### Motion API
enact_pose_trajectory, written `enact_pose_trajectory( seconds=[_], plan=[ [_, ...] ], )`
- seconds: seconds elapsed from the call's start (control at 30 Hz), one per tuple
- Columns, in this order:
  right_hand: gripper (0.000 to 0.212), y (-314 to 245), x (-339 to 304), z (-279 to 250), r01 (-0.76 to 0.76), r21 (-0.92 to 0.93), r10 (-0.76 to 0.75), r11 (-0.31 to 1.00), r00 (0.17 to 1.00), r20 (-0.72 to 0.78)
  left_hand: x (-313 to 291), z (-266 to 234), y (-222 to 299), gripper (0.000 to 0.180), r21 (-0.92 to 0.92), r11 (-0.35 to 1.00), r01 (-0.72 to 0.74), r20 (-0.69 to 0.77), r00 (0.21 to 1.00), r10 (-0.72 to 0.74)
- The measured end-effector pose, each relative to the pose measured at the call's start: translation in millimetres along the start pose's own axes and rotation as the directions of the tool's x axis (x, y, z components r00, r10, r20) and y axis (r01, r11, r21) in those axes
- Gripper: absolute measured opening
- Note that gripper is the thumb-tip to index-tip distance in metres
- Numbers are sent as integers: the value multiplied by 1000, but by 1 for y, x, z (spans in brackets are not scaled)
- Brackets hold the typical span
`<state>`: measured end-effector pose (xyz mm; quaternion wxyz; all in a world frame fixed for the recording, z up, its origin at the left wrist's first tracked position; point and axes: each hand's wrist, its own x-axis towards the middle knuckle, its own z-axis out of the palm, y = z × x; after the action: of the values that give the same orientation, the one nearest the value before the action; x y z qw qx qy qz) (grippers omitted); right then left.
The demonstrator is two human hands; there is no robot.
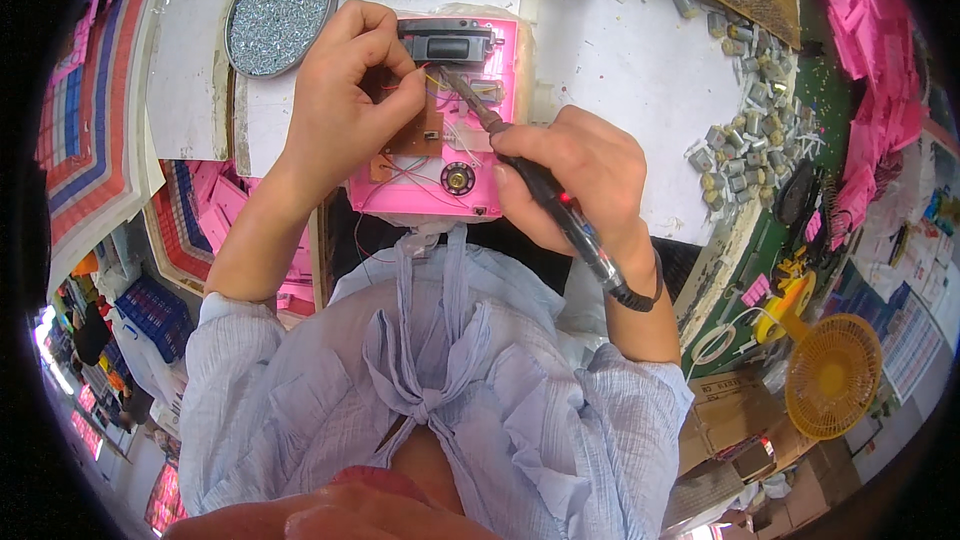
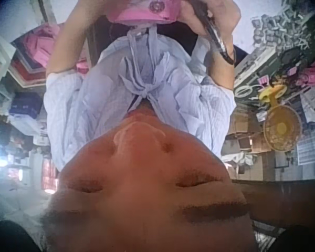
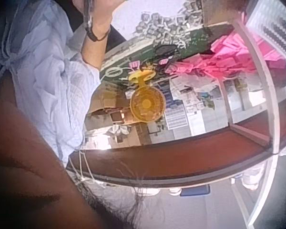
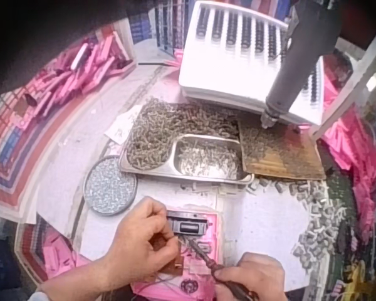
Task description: Assembling the internal components of a pink electronic toy, including soldering wires to a speaker and circuit board, and securing the housing with an electric screwdriver.
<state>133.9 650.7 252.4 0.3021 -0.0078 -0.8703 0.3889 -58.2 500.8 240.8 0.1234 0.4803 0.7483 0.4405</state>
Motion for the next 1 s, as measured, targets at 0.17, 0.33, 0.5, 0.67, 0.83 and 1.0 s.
enact_pose_trajectory(
  seconds=[0.17, 0.33, 0.5, 0.67, 0.83, 1.0],
  plan=[
    [29, 0, 2, -2, -47, -7, 48, 999, 998, 30, -1, 2, 0, 13, 11, 1000, -4, -10, 1000, 4],
    [29, 3, 5, 3, -49, -9, 50, 999, 998, 45, -2, 4, -1, 13, 32, 999, -8, -25, 1000, 9],
    [27, 5, 6, 4, -44, -10, 44, 999, 999, 30, -2, 5, -1, 13, 62, 998, -30, -35, 999, 32],
    [27, 5, 7, 4, -42, -7, 42, 999, 999, 32, -2, 8, -3, 14, 74, 996, -54, -73, 996, 60],
    [26, 8, 6, 6, 5, -8, -5, 1000, 1000, 25, -2, 10, -3, 15, 52, 998, -23, -77, 997, 27],
    [29, 5, 8, 4, -23, -2, 23, 1000, 999, 32, -3, 11, -4, 15, 54, 998, -30, -97, 995, 35]
  ],
)
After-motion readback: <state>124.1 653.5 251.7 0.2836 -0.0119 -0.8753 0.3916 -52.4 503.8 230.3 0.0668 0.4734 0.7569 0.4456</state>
